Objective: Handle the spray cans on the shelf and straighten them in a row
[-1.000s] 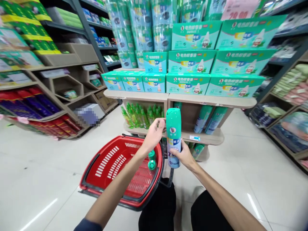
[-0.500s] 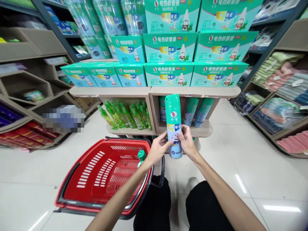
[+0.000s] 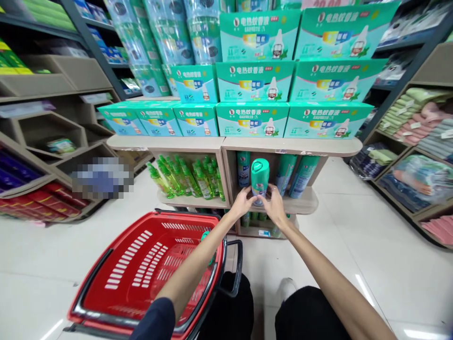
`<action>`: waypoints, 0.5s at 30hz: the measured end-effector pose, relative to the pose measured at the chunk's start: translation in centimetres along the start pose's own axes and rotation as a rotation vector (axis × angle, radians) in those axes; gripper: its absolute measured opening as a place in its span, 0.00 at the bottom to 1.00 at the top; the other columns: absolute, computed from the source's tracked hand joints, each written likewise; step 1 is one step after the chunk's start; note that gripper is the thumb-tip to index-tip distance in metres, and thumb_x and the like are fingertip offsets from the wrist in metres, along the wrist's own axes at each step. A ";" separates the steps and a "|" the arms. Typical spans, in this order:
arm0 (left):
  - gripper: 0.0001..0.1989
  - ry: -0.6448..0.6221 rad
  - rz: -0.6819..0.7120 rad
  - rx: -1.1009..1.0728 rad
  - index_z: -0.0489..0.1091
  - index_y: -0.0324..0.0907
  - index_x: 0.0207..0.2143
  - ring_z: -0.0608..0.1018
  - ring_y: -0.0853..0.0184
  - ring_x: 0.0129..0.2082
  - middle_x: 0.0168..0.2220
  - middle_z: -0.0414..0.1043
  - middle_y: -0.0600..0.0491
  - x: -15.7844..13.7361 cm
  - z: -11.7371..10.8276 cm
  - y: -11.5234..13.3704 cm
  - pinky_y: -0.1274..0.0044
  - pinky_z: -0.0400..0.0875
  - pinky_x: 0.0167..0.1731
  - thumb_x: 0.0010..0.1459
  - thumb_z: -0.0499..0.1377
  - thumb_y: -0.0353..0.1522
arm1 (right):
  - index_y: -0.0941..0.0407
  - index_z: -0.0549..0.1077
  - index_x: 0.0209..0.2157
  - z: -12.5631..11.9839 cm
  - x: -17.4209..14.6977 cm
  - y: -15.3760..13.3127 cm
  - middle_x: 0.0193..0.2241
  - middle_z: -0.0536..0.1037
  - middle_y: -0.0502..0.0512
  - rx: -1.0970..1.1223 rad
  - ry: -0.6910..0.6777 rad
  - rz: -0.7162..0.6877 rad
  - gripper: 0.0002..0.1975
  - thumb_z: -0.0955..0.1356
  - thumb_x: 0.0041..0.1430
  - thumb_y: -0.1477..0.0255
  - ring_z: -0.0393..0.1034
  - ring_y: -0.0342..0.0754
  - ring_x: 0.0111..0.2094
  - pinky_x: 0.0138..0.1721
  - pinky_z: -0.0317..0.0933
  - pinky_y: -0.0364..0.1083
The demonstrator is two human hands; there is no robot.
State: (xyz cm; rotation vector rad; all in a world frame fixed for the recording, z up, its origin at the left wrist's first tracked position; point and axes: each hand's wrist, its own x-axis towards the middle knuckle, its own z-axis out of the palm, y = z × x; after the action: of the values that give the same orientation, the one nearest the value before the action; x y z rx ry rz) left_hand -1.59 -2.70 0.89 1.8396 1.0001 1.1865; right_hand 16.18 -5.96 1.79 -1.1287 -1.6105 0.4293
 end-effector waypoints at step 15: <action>0.13 0.376 -0.317 0.201 0.80 0.31 0.48 0.83 0.57 0.47 0.46 0.82 0.39 5.0 3.5 0.3 0.70 0.74 0.53 0.66 0.61 0.30 | 0.65 0.69 0.64 3.8 5.8 4.0 0.56 0.71 0.76 -0.198 0.071 0.200 0.27 0.66 0.66 0.67 0.66 0.67 0.60 0.62 0.64 0.64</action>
State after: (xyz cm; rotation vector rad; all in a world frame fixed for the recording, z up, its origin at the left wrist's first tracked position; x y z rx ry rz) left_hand 3.11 1.08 1.93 1.5521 1.6075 1.2952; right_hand 14.66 1.81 0.63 -1.4466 -1.5088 0.3604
